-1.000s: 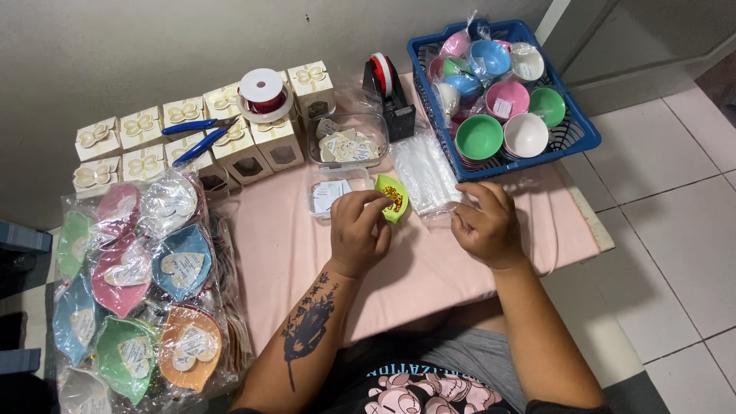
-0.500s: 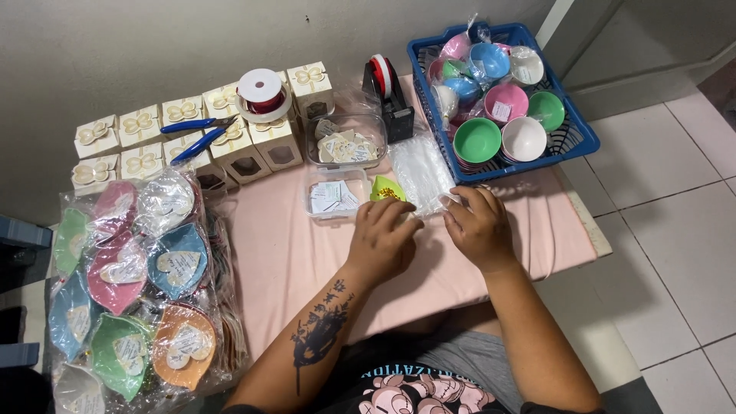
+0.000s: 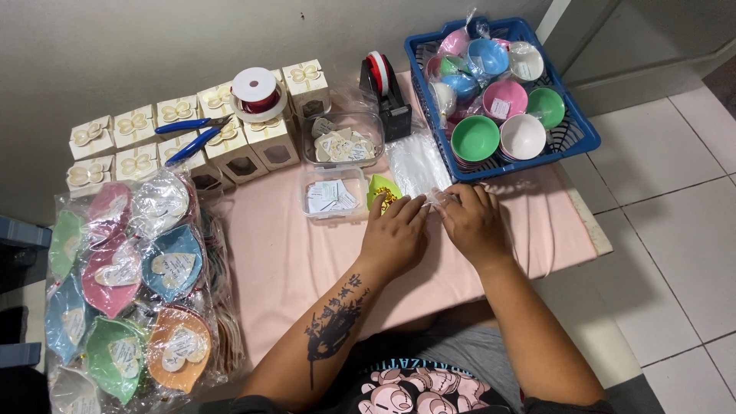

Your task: The person sits on the floor and packs small ceramic bowls into clear plastic bags. They place a white paper insert into a green bowl, then slide the bowl into a plastic bag. The workspace includes stacks of gift boxes, ribbons, and a basket of colorful bowls.

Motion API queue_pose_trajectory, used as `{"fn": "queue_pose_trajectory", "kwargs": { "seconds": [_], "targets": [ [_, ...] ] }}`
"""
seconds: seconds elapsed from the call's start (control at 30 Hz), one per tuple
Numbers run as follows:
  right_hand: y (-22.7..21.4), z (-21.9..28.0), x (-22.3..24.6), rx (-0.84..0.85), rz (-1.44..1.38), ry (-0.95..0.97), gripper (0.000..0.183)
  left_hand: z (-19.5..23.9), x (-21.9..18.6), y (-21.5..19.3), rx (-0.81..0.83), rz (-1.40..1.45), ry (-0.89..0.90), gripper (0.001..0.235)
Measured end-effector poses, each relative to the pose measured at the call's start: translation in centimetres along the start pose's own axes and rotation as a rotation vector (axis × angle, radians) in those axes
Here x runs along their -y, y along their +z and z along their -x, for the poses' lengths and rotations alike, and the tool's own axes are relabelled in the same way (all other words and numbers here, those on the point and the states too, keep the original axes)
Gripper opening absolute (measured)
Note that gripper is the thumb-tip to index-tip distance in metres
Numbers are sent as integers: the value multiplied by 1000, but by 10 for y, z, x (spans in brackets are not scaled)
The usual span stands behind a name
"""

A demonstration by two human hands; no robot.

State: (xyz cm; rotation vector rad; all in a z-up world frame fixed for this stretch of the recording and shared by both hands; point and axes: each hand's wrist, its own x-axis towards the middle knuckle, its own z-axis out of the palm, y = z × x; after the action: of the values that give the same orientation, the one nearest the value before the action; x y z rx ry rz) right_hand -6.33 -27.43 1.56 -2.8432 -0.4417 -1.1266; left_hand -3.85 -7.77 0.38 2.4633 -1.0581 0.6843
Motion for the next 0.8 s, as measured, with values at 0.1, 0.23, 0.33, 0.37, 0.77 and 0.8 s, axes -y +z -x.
{"fn": "queue_pose_trajectory", "kwargs": {
  "seconds": [0.1, 0.23, 0.33, 0.37, 0.77, 0.8],
  "targets": [
    [-2, -4, 5, -3, -6, 28, 12, 1, -1, -5, 6, 20, -9, 41],
    [7, 1, -1, -26, -89, 57, 5, 2, -3, -6, 26, 25, -18, 43],
    [11, 4, -7, -42, -184, 88, 7, 2, -2, -9, 84, 35, -38, 42],
    [14, 6, -8, -72, -297, 129, 8, 2, -2, -8, 76, 31, -36, 42],
    [4, 10, -6, -76, -657, 328, 6, -1, -3, -16, 40, 69, -49, 43],
    [0, 8, -4, -64, -686, 336, 5, -2, -4, -15, 40, 67, -57, 42]
  ]
}}
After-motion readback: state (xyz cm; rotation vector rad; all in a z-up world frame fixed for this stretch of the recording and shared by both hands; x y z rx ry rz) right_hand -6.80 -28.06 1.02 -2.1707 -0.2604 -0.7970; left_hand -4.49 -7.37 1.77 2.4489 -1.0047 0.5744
